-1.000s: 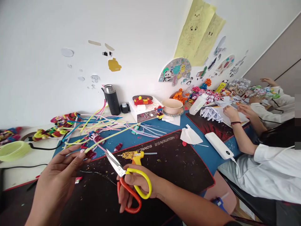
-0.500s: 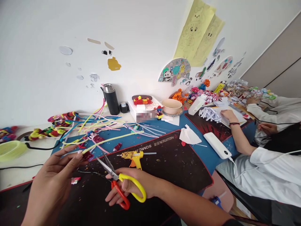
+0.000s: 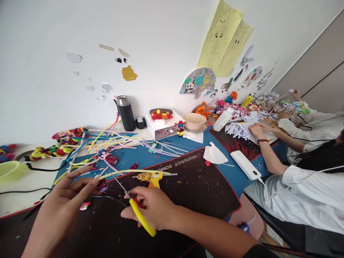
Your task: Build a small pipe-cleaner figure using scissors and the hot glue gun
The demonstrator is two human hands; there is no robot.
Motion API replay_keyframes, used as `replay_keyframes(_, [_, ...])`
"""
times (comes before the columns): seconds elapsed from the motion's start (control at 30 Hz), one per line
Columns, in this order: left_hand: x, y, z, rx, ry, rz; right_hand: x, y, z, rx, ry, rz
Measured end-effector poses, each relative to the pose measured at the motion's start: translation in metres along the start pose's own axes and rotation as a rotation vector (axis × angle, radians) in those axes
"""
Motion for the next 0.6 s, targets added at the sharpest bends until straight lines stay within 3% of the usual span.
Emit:
replay_keyframes(0.23, [-0.003, 0.007, -0.005, 0.009, -0.072, 0.045, -0.003, -0.002, 0.023, -0.493, -0.106, -0.182])
replay_keyframes(0.6, [-0.006, 0.015, -0.004, 0.003, -0.048, 0.134, 0.0, 0.0, 0.022, -0.542, -0.113, -0.233])
Point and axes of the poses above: each hand's wrist, its own x-axis towards the middle knuckle, its own y-axis out of the palm, z = x × y, the point moved 4 cm from there along x, towards the middle knuckle, and after that the axes turned 12 degrees about z, right-handed, at the moved point
